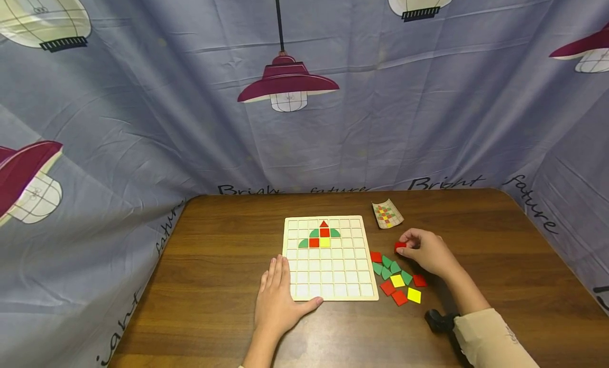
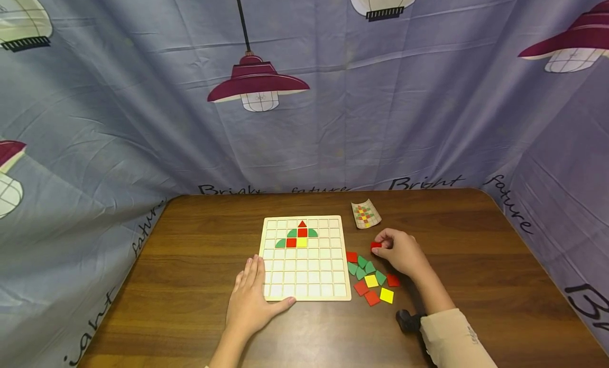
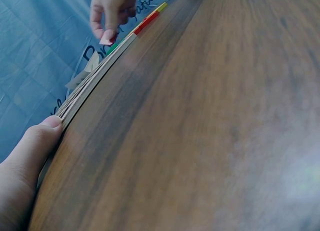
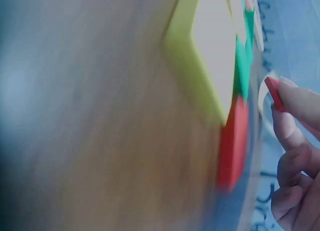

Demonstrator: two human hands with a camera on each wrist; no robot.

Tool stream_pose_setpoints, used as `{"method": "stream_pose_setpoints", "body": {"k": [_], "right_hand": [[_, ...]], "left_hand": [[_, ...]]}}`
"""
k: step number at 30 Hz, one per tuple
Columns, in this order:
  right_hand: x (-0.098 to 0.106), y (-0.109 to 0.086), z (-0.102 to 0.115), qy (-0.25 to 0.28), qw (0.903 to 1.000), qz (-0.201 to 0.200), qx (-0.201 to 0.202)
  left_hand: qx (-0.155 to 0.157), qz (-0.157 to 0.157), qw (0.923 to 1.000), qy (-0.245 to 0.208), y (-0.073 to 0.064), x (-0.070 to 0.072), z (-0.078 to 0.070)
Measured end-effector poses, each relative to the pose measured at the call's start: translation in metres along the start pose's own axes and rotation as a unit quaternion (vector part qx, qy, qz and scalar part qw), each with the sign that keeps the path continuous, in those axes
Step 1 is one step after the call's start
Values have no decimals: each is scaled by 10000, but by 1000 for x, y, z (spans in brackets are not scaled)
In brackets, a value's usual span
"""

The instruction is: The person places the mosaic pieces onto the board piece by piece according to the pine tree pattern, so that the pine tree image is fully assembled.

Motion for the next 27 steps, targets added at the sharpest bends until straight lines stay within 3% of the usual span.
{"method": "stream_pose_setpoints", "body": {"k": [7, 16, 21, 27], "right_hand": [[-22, 15, 41, 414, 9991, -30, 86], [-65, 30, 91, 1004, 9949, 130, 3], [-83, 35, 105, 1024, 9946, 121, 65], [-94, 39, 106, 811, 9966, 44, 101]], "left_hand": [[21, 5, 10000, -6, 0, -1, 1], [68, 25, 10000, -49, 0, -1, 1], [61, 37, 10000, -30, 0, 0, 1], [40, 60, 10000, -30, 1, 0, 0]]}}
Point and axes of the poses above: each hand's wrist, its own y-axis towards the middle knuckle, its own x-axis out of the back of the hand, z = x × y, the point moved 7 cm from there along y, towards the middle knuckle, and after that the axes turned 2 degrees about -z, right-handed, at the moved point
